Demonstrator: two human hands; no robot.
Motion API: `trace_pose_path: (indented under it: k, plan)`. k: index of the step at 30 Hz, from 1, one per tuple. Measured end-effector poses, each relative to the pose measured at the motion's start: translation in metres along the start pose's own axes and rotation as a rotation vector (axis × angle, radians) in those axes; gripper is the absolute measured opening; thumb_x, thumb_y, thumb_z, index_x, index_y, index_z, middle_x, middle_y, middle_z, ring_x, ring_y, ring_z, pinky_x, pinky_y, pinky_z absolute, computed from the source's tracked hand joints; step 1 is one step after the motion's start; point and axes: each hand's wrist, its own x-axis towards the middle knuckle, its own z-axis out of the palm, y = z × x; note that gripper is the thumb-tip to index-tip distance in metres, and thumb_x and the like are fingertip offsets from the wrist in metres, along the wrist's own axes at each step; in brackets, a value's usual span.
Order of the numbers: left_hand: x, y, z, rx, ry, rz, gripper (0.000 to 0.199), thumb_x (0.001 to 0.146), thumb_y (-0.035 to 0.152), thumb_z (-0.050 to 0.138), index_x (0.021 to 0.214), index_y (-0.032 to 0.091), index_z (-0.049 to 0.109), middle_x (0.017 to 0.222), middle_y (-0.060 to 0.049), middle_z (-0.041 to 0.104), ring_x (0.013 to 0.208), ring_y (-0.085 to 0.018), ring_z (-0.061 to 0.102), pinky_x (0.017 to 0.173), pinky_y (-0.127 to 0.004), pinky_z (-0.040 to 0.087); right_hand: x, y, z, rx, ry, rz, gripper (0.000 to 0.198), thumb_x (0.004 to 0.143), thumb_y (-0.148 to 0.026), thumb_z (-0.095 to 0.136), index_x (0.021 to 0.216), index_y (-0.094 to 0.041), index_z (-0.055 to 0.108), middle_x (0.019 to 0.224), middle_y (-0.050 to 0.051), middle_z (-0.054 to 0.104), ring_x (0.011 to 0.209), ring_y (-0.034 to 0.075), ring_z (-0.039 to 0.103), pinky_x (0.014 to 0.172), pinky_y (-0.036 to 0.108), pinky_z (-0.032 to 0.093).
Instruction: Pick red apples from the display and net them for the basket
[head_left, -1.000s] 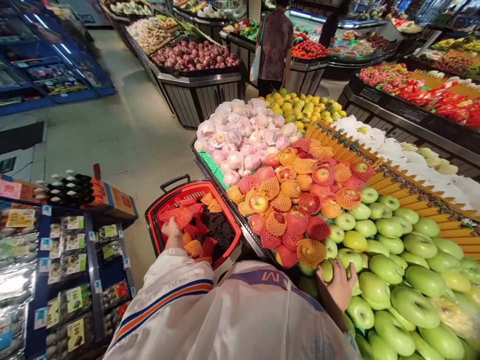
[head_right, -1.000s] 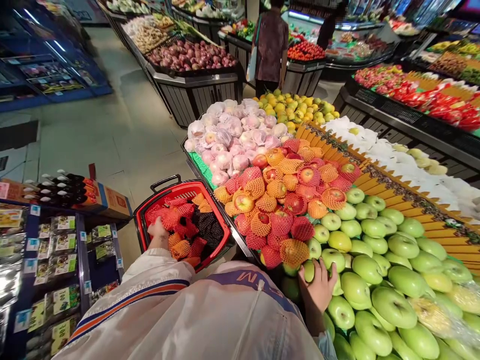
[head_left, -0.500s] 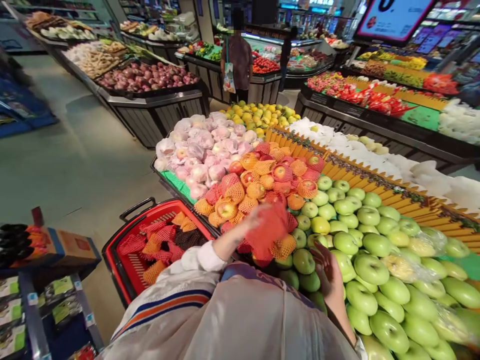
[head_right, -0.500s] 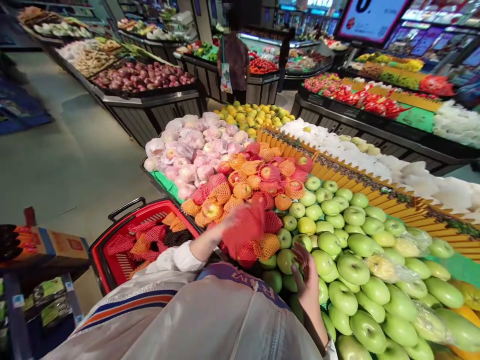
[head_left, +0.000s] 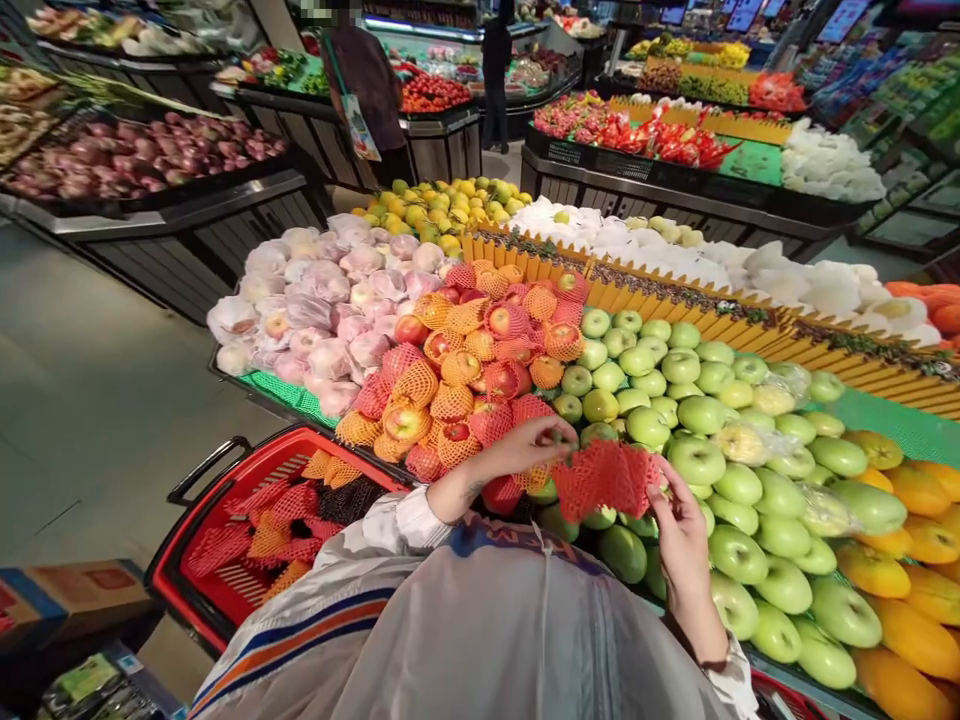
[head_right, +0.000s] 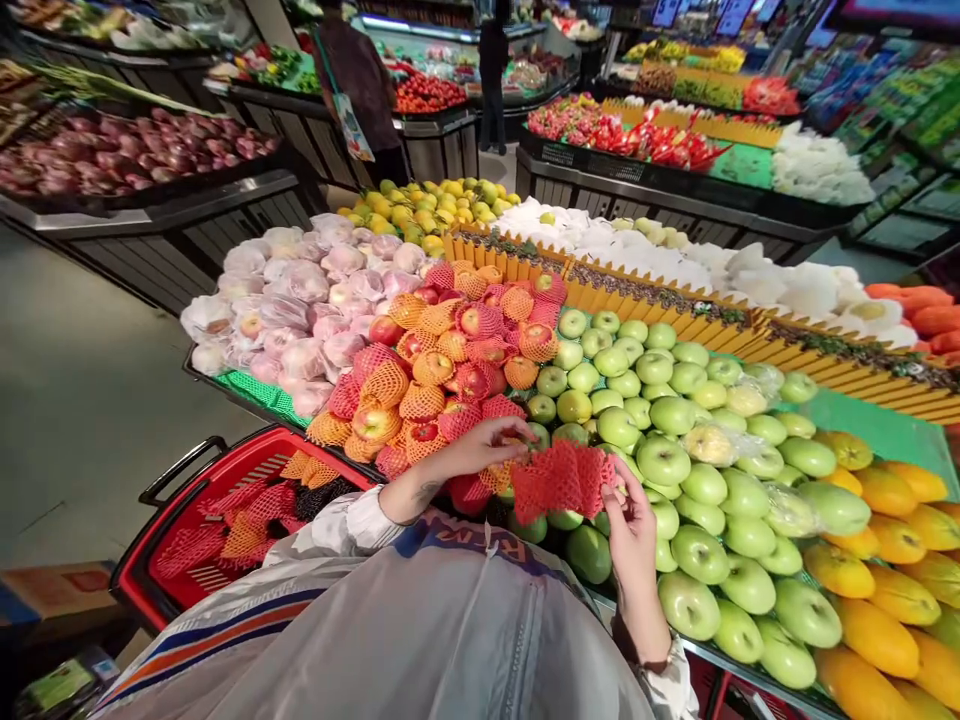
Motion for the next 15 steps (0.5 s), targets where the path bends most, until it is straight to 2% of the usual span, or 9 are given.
trace_pose_path:
  k: [2, 4, 5, 7, 10, 13, 15]
  plan:
    - [-0.001, 0.002, 0.002, -0.052, 0.006, -0.056, 0.054, 0.095, 0.07, 0.068, 0.122, 0.024, 0.07, 0.126, -0.009, 0.073, 0.097, -0.022, 0.076, 0.07, -0.028, 0.055, -0.001, -0.002, 0.0, -0.034, 0.008, -0.016, 0.053, 0.087, -0.053, 0.071, 0.132, -0.024, 0.075, 0.135, 0.01, 0.076, 0.125, 0.028, 0.067, 0.115, 0.049, 0.051]
    - [-0.005, 0.003, 0.008, -0.062, -0.007, -0.046, 0.057, 0.099, 0.074, 0.058, 0.128, 0.026, 0.068, 0.134, -0.009, 0.07, 0.11, -0.025, 0.074, 0.072, -0.029, 0.056, 0.0, -0.003, 0.001, -0.04, 0.022, -0.029, 0.051, 0.087, -0.051, 0.069, 0.129, -0.023, 0.075, 0.137, 0.01, 0.075, 0.128, 0.028, 0.066, 0.117, 0.05, 0.05]
    - [-0.008, 0.003, 0.013, -0.035, -0.029, -0.019, 0.055, 0.099, 0.072, 0.059, 0.13, 0.027, 0.067, 0.137, -0.009, 0.069, 0.117, -0.027, 0.072, 0.079, -0.031, 0.058, 0.001, -0.002, 0.001, -0.04, 0.036, -0.027, 0.049, 0.086, -0.05, 0.069, 0.126, -0.023, 0.075, 0.132, 0.01, 0.077, 0.122, 0.028, 0.068, 0.112, 0.048, 0.053]
    - [-0.013, 0.0, 0.024, 0.068, -0.082, 0.029, 0.052, 0.093, 0.062, 0.074, 0.13, 0.027, 0.067, 0.136, -0.008, 0.07, 0.123, -0.028, 0.069, 0.095, -0.036, 0.058, 0.002, 0.0, 0.002, -0.019, 0.063, -0.006, 0.045, 0.084, -0.051, 0.07, 0.118, -0.022, 0.073, 0.111, 0.008, 0.079, 0.098, 0.024, 0.071, 0.094, 0.043, 0.06]
    - [-0.017, -0.01, 0.037, 0.241, -0.098, 0.033, 0.042, 0.085, 0.042, 0.085, 0.119, 0.023, 0.071, 0.124, -0.007, 0.075, 0.114, -0.027, 0.071, 0.103, -0.039, 0.055, 0.005, 0.003, 0.003, 0.064, 0.064, 0.061, 0.044, 0.078, -0.055, 0.078, 0.107, -0.023, 0.067, 0.085, 0.001, 0.072, 0.071, 0.019, 0.064, 0.07, 0.035, 0.058]
    - [-0.016, -0.02, 0.041, 0.316, -0.001, 0.033, 0.021, 0.091, 0.035, 0.076, 0.104, 0.02, 0.071, 0.112, -0.008, 0.077, 0.107, -0.027, 0.072, 0.1, -0.04, 0.056, 0.005, 0.005, 0.001, 0.084, 0.043, 0.068, 0.046, 0.076, -0.06, 0.082, 0.096, -0.024, 0.062, 0.083, -0.001, 0.067, 0.069, 0.016, 0.061, 0.067, 0.033, 0.056]
    - [-0.015, -0.022, 0.039, 0.277, 0.122, 0.071, 0.023, 0.097, 0.037, 0.07, 0.111, 0.02, 0.071, 0.118, -0.01, 0.076, 0.114, -0.028, 0.071, 0.103, -0.041, 0.056, 0.005, 0.006, -0.001, -0.009, 0.047, -0.012, 0.044, 0.079, -0.062, 0.08, 0.09, -0.023, 0.065, 0.088, 0.0, 0.066, 0.078, 0.017, 0.062, 0.074, 0.033, 0.056]
